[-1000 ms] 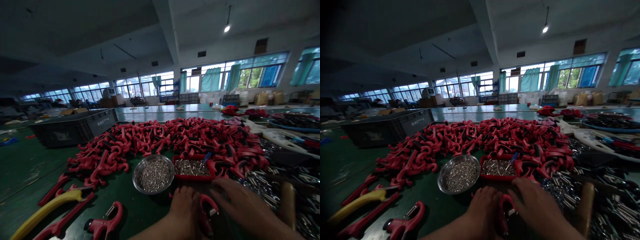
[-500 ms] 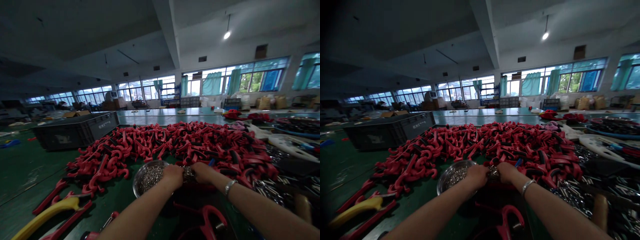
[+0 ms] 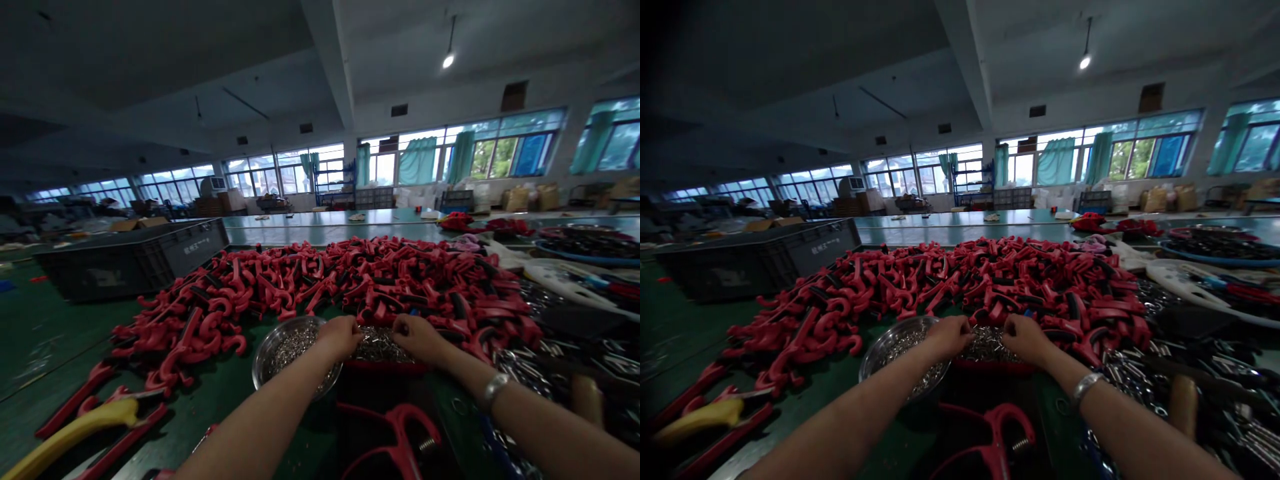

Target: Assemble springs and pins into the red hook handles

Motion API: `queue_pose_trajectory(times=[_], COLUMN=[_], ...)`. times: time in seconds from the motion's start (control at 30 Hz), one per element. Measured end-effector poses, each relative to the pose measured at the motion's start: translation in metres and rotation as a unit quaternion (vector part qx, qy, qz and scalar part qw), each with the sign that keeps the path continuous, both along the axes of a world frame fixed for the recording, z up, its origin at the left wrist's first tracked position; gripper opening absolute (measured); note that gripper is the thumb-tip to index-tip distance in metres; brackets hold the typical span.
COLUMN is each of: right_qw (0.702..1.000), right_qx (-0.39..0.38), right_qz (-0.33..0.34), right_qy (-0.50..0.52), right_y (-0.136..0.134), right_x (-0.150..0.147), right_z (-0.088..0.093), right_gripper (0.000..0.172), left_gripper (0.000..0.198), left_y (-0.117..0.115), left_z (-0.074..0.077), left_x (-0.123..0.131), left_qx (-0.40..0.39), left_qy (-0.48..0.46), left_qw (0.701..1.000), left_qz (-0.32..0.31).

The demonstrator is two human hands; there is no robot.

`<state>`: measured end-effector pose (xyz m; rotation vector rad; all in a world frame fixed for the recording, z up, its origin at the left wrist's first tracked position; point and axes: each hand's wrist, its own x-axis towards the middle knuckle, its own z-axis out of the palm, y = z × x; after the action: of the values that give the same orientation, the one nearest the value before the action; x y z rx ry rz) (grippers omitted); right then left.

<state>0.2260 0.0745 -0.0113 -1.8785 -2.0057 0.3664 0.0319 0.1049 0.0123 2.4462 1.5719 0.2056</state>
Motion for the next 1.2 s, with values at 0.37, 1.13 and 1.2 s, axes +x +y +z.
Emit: queue_pose_trajectory(times=[0.37, 1.13, 1.2], right_qw=[0.991, 0.994, 0.995], right_qx=[-0.039, 0.022, 0.041], right_qz=[-0.024, 0.072, 0.056], right_qy=[0.127, 0.079, 0.071], right_y=[-0.027, -0.14, -0.141], right_x=[0.001, 0.012, 0.011], right_z=[0.013, 0.004, 0.004], right_gripper=[0.019, 0.022, 0.023], left_gripper=[0.019, 0.023, 0.03], left_y=[-0.007, -0.1, -0.105], left_z=[-0.001, 0.009, 0.015], left_x=[-0.008, 0.009, 0.014], left_qx=[-0.057, -0.052, -0.015], left_qy=[-0.126, -0.021, 0.006], left_qw=[0.99, 0.972, 0.971], left_qz=[-0.02, -0.227, -0.24])
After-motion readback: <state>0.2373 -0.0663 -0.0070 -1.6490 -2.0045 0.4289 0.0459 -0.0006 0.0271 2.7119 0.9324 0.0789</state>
